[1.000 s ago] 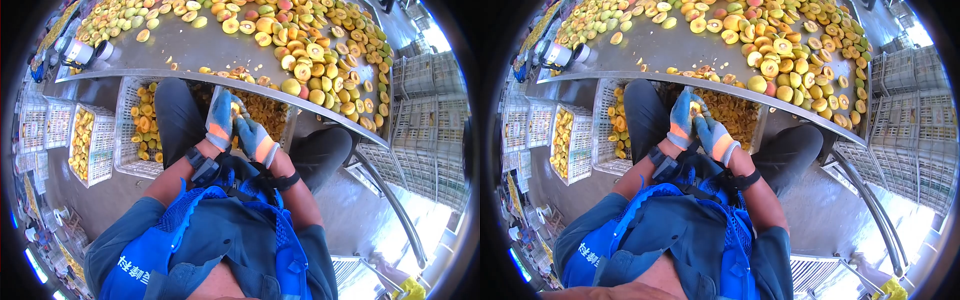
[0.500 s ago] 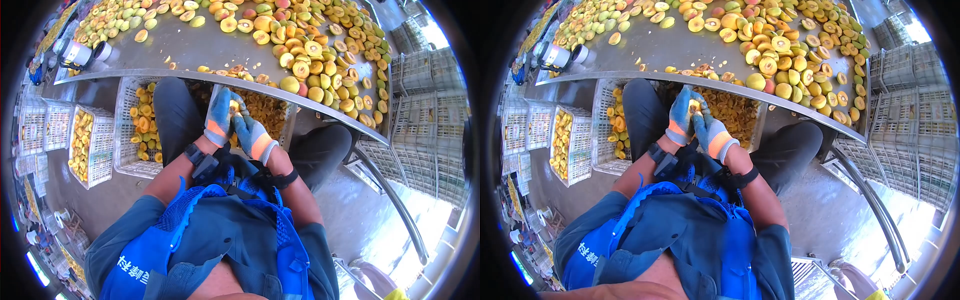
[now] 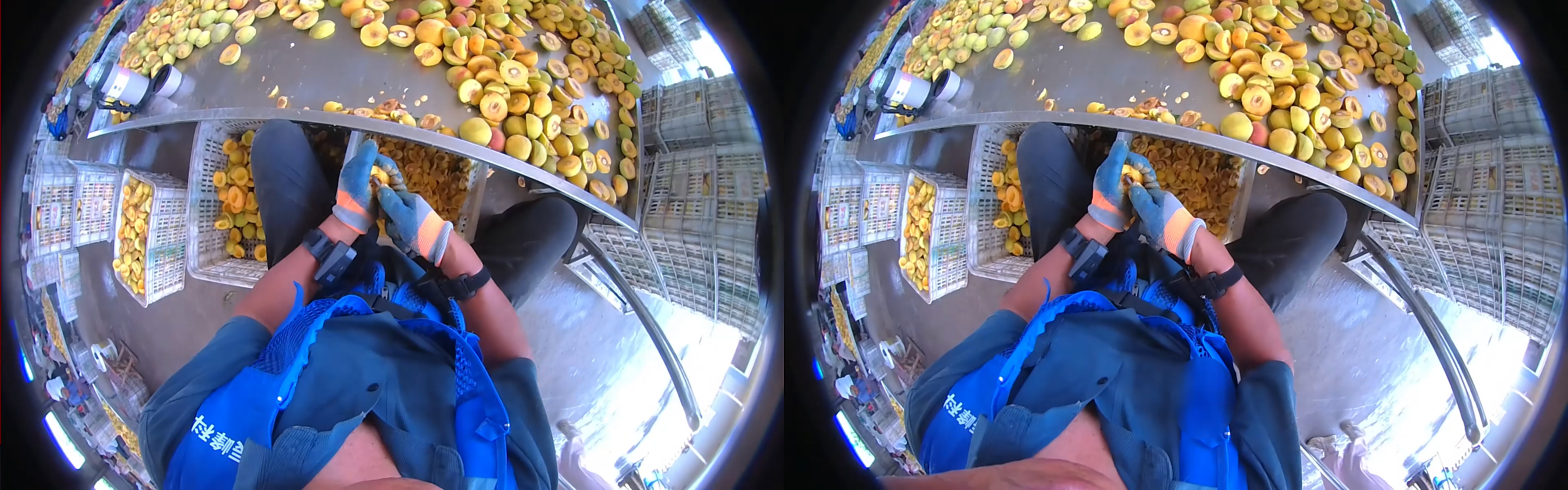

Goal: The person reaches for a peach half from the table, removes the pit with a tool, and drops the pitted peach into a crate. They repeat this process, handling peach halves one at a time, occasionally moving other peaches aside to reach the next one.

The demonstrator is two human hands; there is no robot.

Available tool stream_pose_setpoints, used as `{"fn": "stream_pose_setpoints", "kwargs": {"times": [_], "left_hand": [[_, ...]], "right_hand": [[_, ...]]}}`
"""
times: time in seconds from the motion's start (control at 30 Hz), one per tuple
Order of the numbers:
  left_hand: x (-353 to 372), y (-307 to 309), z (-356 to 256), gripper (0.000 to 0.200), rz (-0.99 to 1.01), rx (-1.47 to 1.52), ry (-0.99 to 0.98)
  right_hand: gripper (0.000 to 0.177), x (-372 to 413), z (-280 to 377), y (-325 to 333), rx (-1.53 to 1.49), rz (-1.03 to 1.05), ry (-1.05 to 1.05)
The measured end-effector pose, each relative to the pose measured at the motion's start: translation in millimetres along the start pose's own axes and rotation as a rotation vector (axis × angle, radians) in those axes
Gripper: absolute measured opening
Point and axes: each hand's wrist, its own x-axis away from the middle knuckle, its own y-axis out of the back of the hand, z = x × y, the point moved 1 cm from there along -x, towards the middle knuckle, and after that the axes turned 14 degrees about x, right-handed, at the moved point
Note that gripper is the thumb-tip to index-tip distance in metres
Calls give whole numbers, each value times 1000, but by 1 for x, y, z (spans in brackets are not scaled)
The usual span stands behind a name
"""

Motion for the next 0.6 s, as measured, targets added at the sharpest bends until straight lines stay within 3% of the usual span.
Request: {"fn": "stream_pose_setpoints", "kwargs": {"times": [0.07, 0.17, 0.27, 0.47, 0.6], "left_hand": [[-4, -2, 1, 51, 15, -50, -13], [-4, 8, 2, 50, 54, -110, -7], [-5, 9, 3, 48, 87, -138, -24], [2, 5, 1, 45, 198, -112, 40], [-2, 12, 4, 44, 246, -93, 60]], "right_hand": [[46, 2, 3, 6, 19, 55, -19], [48, -12, -12, -4, 118, -64, 48], [50, 15, 12, 10, -63, 119, -27], [48, 8, -7, 13, -266, 232, -67], [47, 6, -8, 13, -233, 204, -37]]}}
